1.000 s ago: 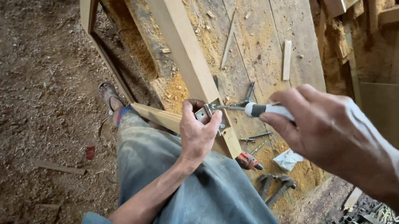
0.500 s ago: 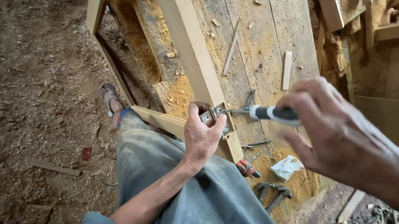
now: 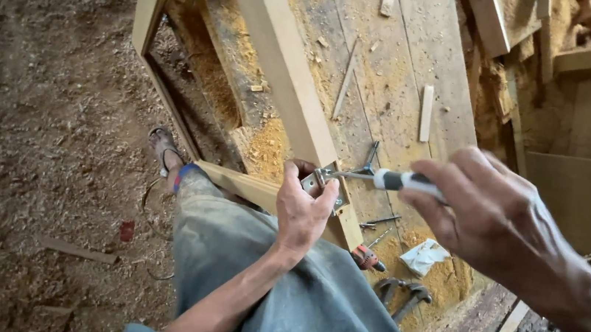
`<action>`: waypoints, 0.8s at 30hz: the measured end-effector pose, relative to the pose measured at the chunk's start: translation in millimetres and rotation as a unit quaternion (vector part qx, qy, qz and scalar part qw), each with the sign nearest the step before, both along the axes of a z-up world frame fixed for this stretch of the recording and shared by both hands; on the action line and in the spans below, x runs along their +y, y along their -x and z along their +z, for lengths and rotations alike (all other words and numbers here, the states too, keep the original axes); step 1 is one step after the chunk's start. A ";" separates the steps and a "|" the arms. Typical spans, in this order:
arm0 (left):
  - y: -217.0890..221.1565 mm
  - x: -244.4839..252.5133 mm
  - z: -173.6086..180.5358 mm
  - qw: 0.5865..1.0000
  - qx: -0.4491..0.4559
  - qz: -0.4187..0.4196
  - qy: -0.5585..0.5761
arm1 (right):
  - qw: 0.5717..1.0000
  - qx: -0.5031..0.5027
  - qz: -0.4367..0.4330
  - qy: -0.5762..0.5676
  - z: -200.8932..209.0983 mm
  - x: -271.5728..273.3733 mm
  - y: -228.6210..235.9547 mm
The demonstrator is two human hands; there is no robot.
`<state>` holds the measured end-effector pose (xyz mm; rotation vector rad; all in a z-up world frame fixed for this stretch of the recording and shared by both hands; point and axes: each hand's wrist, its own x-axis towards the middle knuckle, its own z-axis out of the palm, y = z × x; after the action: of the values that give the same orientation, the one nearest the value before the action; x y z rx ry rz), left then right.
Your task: Attaching metal hinges to a wooden frame using screws and a manual screwdriver in a workshop.
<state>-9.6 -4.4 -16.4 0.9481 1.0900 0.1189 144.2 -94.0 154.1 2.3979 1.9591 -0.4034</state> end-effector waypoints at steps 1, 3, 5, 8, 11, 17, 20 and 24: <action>0.4 -0.5 -0.4 1.000 -0.018 -0.006 0.001 | 0.999 0.006 -0.041 -0.004 -4.0 -2.6 -1.9; 1.6 -3.9 -4.0 1.000 -0.012 -0.017 -0.014 | 0.993 0.033 -0.094 0.060 7.8 -0.5 -1.9; 1.7 -2.8 -4.7 0.999 -0.003 -0.021 -0.035 | 0.982 0.061 -0.138 0.118 10.1 -2.1 -1.5; 0.6 -2.5 -4.2 0.999 0.007 -0.021 -0.045 | 0.991 0.121 -0.053 0.033 5.3 -9.8 1.4; 0.7 -4.2 -5.2 0.999 -0.015 -0.004 -0.030 | 0.999 0.027 -0.016 0.036 12.4 1.7 5.3; -0.1 -2.1 -4.6 1.000 0.000 -0.005 -0.008 | 0.981 0.121 -0.117 0.098 13.5 3.4 6.4; 0.2 0.1 0.0 1.000 -0.009 -0.020 -0.010 | 0.998 -0.010 0.051 0.021 9.9 -1.1 7.8; 2.5 -1.1 -0.8 0.999 0.011 -0.039 -0.023 | 0.994 0.038 -0.076 0.069 9.4 -2.5 4.6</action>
<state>-12.1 -5.5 -17.2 1.0338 1.0731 0.0704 139.6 -96.4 163.5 2.4844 1.7180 -0.6229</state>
